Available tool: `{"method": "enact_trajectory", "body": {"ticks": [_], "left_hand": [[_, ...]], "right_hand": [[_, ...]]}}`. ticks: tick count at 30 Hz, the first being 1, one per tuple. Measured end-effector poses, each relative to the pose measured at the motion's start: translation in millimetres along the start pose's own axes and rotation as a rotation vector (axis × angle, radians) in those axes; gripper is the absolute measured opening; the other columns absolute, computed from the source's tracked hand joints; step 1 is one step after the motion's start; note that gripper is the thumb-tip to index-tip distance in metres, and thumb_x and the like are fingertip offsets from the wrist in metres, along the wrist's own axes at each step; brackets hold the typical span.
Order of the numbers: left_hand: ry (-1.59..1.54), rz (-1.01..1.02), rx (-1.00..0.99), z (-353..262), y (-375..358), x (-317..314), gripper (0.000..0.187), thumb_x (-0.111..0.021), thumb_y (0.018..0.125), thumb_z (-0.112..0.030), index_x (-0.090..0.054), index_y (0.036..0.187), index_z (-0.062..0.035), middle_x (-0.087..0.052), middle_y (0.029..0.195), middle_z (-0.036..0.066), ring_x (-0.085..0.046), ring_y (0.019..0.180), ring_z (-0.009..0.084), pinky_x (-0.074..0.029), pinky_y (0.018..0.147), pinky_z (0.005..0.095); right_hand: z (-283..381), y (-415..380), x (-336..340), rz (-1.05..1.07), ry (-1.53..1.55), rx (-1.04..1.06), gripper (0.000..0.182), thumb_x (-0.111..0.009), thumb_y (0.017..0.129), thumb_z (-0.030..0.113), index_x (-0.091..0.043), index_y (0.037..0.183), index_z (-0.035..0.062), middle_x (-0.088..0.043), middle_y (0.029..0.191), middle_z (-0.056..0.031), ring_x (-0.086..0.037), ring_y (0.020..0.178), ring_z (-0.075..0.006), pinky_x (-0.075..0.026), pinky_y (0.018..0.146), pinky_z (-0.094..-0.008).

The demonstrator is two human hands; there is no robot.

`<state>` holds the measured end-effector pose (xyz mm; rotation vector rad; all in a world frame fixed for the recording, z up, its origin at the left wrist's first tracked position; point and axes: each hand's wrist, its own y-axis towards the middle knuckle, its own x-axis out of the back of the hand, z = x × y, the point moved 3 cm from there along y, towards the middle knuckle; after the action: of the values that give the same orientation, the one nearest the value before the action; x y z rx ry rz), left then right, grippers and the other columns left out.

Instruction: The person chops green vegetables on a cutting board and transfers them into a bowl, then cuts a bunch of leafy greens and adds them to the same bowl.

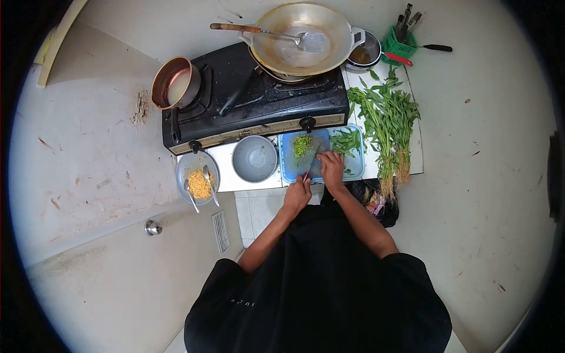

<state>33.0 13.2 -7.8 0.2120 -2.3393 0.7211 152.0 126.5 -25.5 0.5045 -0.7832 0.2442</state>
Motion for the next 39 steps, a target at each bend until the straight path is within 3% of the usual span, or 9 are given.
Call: {"method": "enact_trajectory", "body": {"ticks": [3,5,14,20,29,33,39], "left_hand": [[-0.005,-0.002,-0.016,-3,10,-6,0.038,-0.047,0.103,-0.033,-0.052,0.110,0.0050,-0.064,0.084,0.038,-0.063,0.085,0.0576,-0.049,0.076,0.0636],[0.018,-0.103,-0.140,-1,23,-15,0.037,-0.047,0.103,-0.031,-0.051,0.108,0.0051,-0.064,0.081,0.038,-0.063,0.080,0.0573,-0.050,0.073,0.0638],[0.070,0.013,-0.017,14,-17,4,0.039,-0.046,0.103,-0.031,-0.051,0.111,0.0066,-0.064,0.082,0.038,-0.063,0.081,0.0567,-0.050,0.074,0.0633],[0.005,-0.038,0.008,5,9,2,0.038,-0.049,0.102,-0.033,-0.053,0.107,0.0044,-0.065,0.084,0.037,-0.064,0.085,0.0558,-0.051,0.076,0.0618],[-0.111,0.072,-0.042,5,4,15,0.038,-0.050,0.103,-0.033,-0.056,0.105,0.0043,-0.064,0.086,0.037,-0.062,0.090,0.0561,-0.049,0.076,0.0580],[-0.109,0.057,-0.032,8,6,7,0.035,-0.050,0.103,-0.031,-0.056,0.106,0.0033,-0.064,0.087,0.037,-0.062,0.090,0.0560,-0.049,0.079,0.0608],[-0.156,0.047,-0.051,10,17,4,0.037,-0.050,0.103,-0.031,-0.057,0.106,0.0051,-0.064,0.091,0.036,-0.062,0.095,0.0538,-0.049,0.079,0.0558]], "right_hand": [[1,1,1,0.013,0.003,0.000,0.020,-0.065,0.080,0.001,-0.073,0.097,0.0088,-0.066,0.093,-0.0048,-0.059,0.092,-0.0266,-0.040,0.081,-0.0399],[0,1,1,0.008,0.014,0.004,0.020,-0.065,0.080,0.001,-0.073,0.096,0.0087,-0.066,0.094,-0.0048,-0.059,0.091,-0.0267,-0.040,0.081,-0.0398],[0,0,0,0.001,0.006,-0.023,0.016,-0.065,0.082,0.004,-0.073,0.094,0.0097,-0.065,0.094,-0.0034,-0.059,0.094,-0.0263,-0.041,0.084,-0.0411],[-5,-2,-1,-0.012,0.055,-0.028,0.016,-0.065,0.083,0.004,-0.074,0.095,0.0097,-0.067,0.093,-0.0044,-0.060,0.092,-0.0268,-0.041,0.082,-0.0399],[-1,0,-2,-0.026,0.024,-0.042,0.012,-0.067,0.083,0.004,-0.073,0.091,0.0098,-0.066,0.093,-0.0049,-0.060,0.092,-0.0267,-0.041,0.081,-0.0390],[0,0,0,-0.016,0.033,-0.057,0.012,-0.067,0.082,0.005,-0.073,0.091,0.0100,-0.066,0.094,-0.0048,-0.060,0.092,-0.0272,-0.041,0.082,-0.0399],[-2,1,-2,-0.007,0.034,-0.043,0.012,-0.066,0.083,0.006,-0.072,0.092,0.0100,-0.064,0.093,-0.0045,-0.059,0.092,-0.0268,-0.040,0.082,-0.0412]]}}
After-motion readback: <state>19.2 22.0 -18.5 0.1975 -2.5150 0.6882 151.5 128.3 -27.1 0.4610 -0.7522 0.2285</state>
